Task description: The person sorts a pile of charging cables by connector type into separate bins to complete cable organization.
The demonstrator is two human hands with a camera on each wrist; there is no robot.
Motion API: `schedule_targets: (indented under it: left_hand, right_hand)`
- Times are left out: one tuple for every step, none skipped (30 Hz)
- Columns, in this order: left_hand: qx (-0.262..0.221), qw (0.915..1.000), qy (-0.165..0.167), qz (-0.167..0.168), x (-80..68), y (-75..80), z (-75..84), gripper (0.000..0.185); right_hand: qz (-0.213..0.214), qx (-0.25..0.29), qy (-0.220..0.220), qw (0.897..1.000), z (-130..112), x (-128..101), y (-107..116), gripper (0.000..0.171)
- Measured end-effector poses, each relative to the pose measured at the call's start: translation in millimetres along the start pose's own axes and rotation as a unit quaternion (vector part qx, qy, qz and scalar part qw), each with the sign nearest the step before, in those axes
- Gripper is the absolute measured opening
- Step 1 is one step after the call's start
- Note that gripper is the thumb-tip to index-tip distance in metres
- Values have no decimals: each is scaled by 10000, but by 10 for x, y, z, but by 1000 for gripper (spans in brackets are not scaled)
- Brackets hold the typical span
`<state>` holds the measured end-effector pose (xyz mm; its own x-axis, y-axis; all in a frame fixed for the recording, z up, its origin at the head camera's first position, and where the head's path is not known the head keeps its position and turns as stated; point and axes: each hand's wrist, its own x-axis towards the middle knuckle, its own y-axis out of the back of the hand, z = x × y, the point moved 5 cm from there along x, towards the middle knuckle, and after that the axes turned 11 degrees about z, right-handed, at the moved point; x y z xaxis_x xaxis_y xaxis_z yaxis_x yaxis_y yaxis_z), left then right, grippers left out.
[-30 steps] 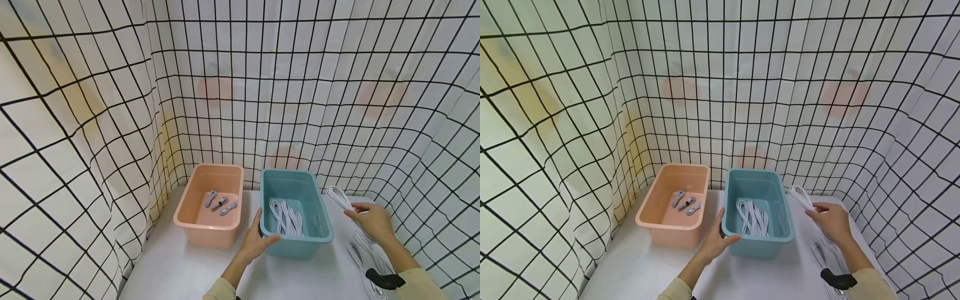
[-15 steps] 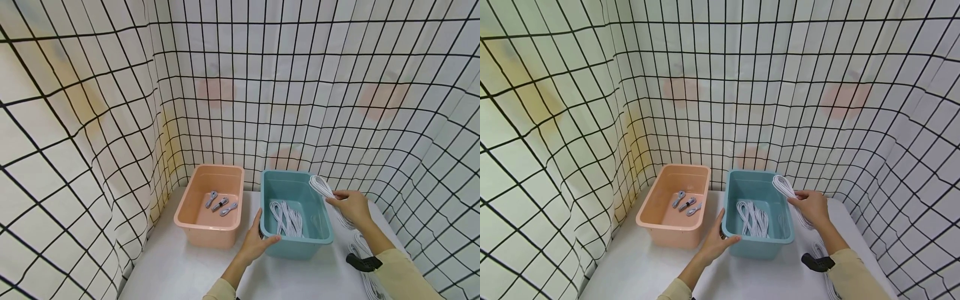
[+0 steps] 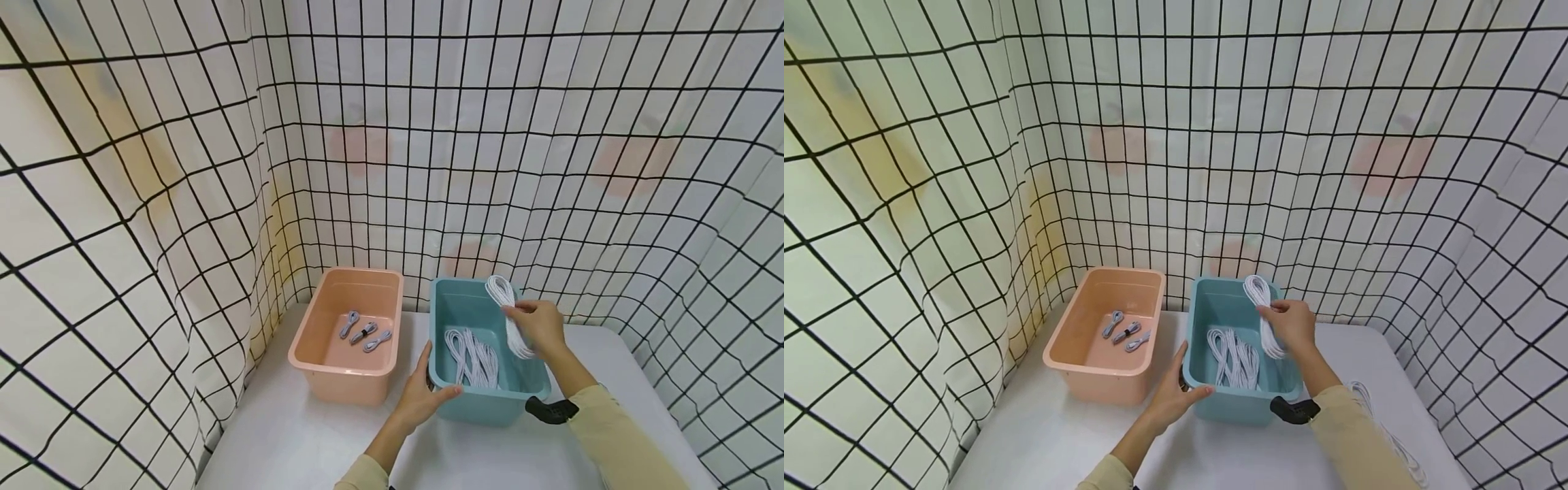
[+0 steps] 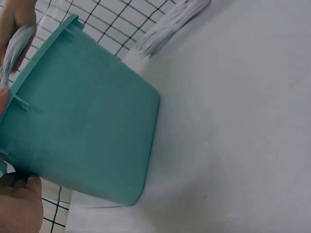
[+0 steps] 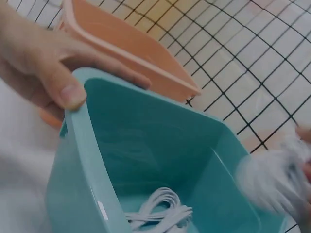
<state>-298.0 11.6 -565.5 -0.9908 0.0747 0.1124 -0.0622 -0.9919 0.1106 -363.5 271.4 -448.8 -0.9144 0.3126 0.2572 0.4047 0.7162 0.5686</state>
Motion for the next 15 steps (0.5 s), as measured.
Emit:
schedule_targets:
  left_hand:
    - [-8, 10000, -11, 3, -1, -4, -3, 108]
    - [-30, 10000, -42, 2, 0, -10, -5, 108]
    - [-42, 10000, -35, -2, 2, -16, -6, 108]
    - [-57, 10000, -30, -14, 2, -24, -8, 109]
    - [-65, 10000, -26, -38, 1, -33, -12, 109]
    - [-81, 9999, -54, -73, -1, -41, -13, 109]
    - [-90, 9999, -60, -99, -3, -49, -14, 110]
    - [-95, 9999, -71, -124, -6, -54, -15, 111]
    - [-113, 9998, -56, -146, -9, -56, -16, 110]
    - [-124, 9998, -67, -150, -12, -55, -16, 110]
    - [-140, 9998, -89, -144, -12, -50, -16, 110]
    - [-165, 9997, -114, -129, -13, -44, -13, 109]
    - [-164, 9998, -107, -106, -12, -37, -13, 108]
    - [-158, 9997, -131, -93, -10, -30, -13, 108]
    - [-142, 9998, -107, -74, -8, -24, -16, 108]
  right_hand:
    - [-311, 193, -6, 9993, 0, -5, -71, 63]
    - [-632, 363, 2, 9973, 3, -14, -139, 67]
    - [-928, 485, 35, 9945, 9, -26, -198, 71]
    - [-1160, 509, 117, 9919, 18, -42, -242, 72]
    - [-1311, 516, 165, 9899, 36, -60, -270, 73]
    - [-1354, 435, 205, 9896, 61, -74, -280, 72]
    - [-1300, 300, 244, 9908, 90, -85, -274, 70]
    - [-1247, 217, 292, 9915, 114, -101, -259, 69]
    - [-1163, 150, 305, 9926, 135, -113, -240, 67]
    - [-1108, 87, 320, 9933, 154, -123, -222, 65]
    - [-1079, 52, 332, 9936, 169, -132, -204, 64]
    - [-1056, 3, 361, 9938, 179, -139, -185, 64]
    - [-1034, -29, 378, 9939, 186, -148, -166, 64]
    - [-1004, -67, 390, 9942, 194, -153, -149, 64]
    - [-959, -127, 388, 9946, 202, -156, -134, 64]
